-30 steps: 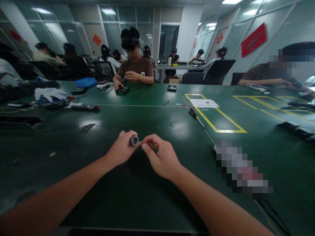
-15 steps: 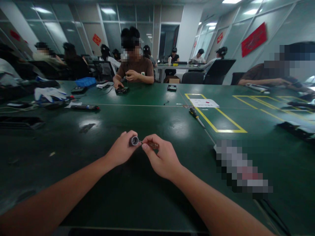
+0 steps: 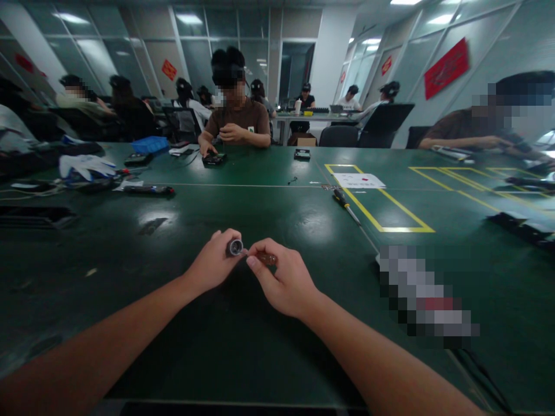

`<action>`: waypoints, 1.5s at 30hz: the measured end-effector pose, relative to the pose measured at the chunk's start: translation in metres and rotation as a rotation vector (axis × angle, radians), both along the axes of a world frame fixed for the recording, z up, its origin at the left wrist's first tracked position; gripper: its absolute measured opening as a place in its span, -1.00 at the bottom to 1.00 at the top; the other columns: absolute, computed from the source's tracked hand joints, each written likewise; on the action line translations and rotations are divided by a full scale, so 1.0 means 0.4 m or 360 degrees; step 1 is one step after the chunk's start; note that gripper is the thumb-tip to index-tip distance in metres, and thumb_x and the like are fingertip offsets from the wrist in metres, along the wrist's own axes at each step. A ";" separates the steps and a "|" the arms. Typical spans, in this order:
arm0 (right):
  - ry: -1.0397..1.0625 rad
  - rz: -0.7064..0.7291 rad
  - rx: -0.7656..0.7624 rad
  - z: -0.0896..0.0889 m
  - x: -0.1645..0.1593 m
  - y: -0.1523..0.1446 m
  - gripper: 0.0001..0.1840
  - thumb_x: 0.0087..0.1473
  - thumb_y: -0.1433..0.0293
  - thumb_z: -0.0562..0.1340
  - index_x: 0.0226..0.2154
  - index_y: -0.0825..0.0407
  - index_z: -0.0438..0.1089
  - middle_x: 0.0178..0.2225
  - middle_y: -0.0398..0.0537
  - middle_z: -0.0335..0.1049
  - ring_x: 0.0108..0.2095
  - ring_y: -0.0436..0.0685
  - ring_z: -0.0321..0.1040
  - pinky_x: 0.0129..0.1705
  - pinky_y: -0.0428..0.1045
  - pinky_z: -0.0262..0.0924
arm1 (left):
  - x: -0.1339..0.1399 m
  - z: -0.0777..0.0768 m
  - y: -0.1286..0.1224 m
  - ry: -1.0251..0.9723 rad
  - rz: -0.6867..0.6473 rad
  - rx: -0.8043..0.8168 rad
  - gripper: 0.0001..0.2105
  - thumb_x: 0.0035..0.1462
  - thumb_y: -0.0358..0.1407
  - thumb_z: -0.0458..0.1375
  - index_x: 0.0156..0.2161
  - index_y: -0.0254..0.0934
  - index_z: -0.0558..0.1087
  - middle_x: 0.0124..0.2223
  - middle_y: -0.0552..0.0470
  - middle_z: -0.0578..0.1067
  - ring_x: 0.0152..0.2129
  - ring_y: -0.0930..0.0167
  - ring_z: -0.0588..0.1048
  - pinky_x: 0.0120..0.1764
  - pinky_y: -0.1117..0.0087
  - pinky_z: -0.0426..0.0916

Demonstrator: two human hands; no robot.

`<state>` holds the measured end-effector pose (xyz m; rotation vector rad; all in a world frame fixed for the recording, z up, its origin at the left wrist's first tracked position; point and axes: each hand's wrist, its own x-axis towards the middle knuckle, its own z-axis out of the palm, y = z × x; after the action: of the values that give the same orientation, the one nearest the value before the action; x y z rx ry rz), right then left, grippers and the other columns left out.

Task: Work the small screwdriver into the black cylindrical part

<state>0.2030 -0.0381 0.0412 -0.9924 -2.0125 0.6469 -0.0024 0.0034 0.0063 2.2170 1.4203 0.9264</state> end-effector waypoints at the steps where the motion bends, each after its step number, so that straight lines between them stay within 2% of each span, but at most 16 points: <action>1: 0.0002 0.0000 0.0021 0.001 0.001 -0.001 -0.93 0.29 0.35 0.22 -0.19 -0.02 0.40 -0.35 -0.15 0.50 -0.38 0.04 0.47 -0.30 -0.05 0.28 | 0.000 -0.001 0.000 -0.0003 0.0002 0.0007 -0.92 0.25 -0.30 0.17 -0.24 -0.21 0.33 -0.29 0.08 0.47 -0.28 0.31 0.41 0.09 0.03 0.24; 12: -0.0052 0.0031 0.0090 0.008 -0.004 -0.001 -0.93 0.29 0.37 0.20 -0.20 0.00 0.40 -0.35 -0.13 0.50 -0.40 0.03 0.44 -0.33 -0.06 0.25 | 0.000 -0.003 0.003 0.0015 -0.0007 0.0063 -0.94 0.22 -0.33 0.20 -0.25 -0.22 0.39 -0.27 0.08 0.51 -0.21 0.29 0.44 0.22 -0.13 0.09; 16: -0.0022 -0.0036 0.0142 0.010 0.003 -0.002 -0.94 0.28 0.37 0.21 -0.22 0.00 0.40 -0.37 -0.14 0.50 -0.40 0.03 0.45 -0.33 -0.06 0.24 | -0.003 -0.003 0.005 0.0008 -0.0030 0.0109 -0.91 0.21 -0.41 0.16 -0.18 -0.19 0.42 -0.20 0.08 0.52 -0.18 0.30 0.44 0.25 -0.16 0.03; 20: -0.0023 -0.0027 0.0108 0.010 0.001 0.000 -0.94 0.28 0.37 0.21 -0.21 0.00 0.40 -0.37 -0.14 0.50 -0.40 0.03 0.46 -0.33 -0.06 0.25 | -0.003 -0.006 0.003 0.0034 -0.0033 0.0142 -0.89 0.20 -0.46 0.11 -0.22 -0.20 0.40 -0.23 0.09 0.50 -0.20 0.33 0.44 0.28 -0.16 -0.02; 24: -0.0068 -0.0001 0.0084 0.010 -0.003 0.002 -0.93 0.29 0.38 0.20 -0.21 0.00 0.40 -0.36 -0.14 0.50 -0.40 0.03 0.45 -0.33 -0.06 0.26 | -0.002 -0.006 0.003 0.0058 -0.0029 0.0118 -0.89 0.19 -0.47 0.09 -0.25 -0.21 0.38 -0.25 0.08 0.49 -0.21 0.33 0.44 0.29 -0.16 -0.02; 30: -0.0026 -0.0109 0.0117 0.009 0.004 0.002 -0.92 0.29 0.34 0.20 -0.21 -0.02 0.40 -0.40 -0.14 0.50 -0.42 0.05 0.44 -0.34 -0.04 0.24 | -0.002 -0.004 0.003 0.0021 0.0008 0.0087 -0.88 0.20 -0.47 0.09 -0.22 -0.20 0.39 -0.23 0.07 0.50 -0.19 0.32 0.45 0.30 -0.18 -0.05; 45: -0.0066 -0.0087 0.0093 0.004 -0.001 0.005 -0.93 0.29 0.37 0.20 -0.19 -0.02 0.40 -0.33 -0.11 0.52 -0.38 0.06 0.45 -0.29 -0.02 0.25 | 0.000 -0.011 0.005 0.0033 -0.0004 0.0085 -0.88 0.21 -0.48 0.07 -0.22 -0.21 0.37 -0.20 0.07 0.50 -0.19 0.33 0.45 0.29 -0.16 -0.02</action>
<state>0.2028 -0.0360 0.0430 -1.0304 -2.0212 0.5393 -0.0022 0.0055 0.0020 2.2729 1.4177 0.9541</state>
